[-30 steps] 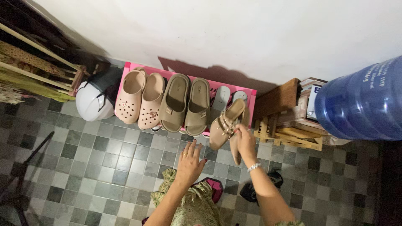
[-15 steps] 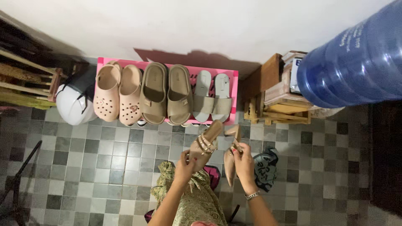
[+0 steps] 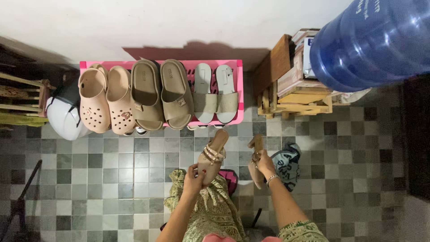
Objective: The person removes various shoes from a pink plastic shoe rack and places them on the floor. They handle sandals, flip-flops, sneakers, and children's shoes one by one, inspecting some before setting them down.
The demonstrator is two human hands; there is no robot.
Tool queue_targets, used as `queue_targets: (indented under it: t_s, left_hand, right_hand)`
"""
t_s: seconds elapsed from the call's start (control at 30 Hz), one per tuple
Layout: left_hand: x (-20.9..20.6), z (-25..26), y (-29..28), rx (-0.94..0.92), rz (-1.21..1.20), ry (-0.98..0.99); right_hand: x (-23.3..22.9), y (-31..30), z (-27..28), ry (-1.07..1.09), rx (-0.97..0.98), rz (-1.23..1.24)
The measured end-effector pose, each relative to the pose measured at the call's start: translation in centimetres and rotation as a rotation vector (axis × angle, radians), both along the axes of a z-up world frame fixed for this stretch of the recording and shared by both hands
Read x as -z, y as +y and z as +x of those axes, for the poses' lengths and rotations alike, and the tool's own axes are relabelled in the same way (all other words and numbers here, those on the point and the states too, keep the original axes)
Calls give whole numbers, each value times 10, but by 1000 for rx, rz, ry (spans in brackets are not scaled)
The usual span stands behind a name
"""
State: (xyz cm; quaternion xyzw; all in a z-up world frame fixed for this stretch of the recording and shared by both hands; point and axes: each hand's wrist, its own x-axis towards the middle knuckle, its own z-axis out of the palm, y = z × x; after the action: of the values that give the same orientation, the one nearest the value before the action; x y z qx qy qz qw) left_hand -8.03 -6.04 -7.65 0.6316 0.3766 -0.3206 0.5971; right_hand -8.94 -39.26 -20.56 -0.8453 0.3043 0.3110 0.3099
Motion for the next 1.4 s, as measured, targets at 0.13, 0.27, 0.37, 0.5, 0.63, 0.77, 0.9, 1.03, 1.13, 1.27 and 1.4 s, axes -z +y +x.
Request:
queue_targets:
  t_s: [0.13,0.27,0.37,0.5,0.63,0.77,0.9,1.03,1.13,1.27,1.4]
  left_hand:
    - [-7,1,-6,-13,-45,25]
    - [1,-6,-15,-52,-123,13]
    - [10,-12,-27,-72,-156,22]
    - [25,-18,-41,-10,-127,-88]
    - [20,-18,-52,164,51,-107]
    - [19,-20,-52,357,63,-169]
    - [22,-27,-47,478,7,-66]
    - [27,-27,-47,495,33,-148]
    - [16,-22,-46,531,56,-90]
    - [-3,-3,-31,474,159,-138]
    - [-4,4,7,422,296,-352]
  right_hand:
    - [4,-3,-3,-97,-6,-26]
    - [-6,11,-12,-105,-48,138]
    - [-27,39,-17,-41,30,302]
    - [-68,88,-14,-260,372,463]
    - [-109,105,-13,-525,64,302]
    - [-108,95,-1,-222,39,167]
    - [-95,76,3,-72,-32,192]
    - [-74,77,-3,-5,-148,183]
    - [-47,69,-7,-84,-99,197]
    - [-6,57,5,-148,-156,90]
    - [10,39,13,-170,-170,-43]
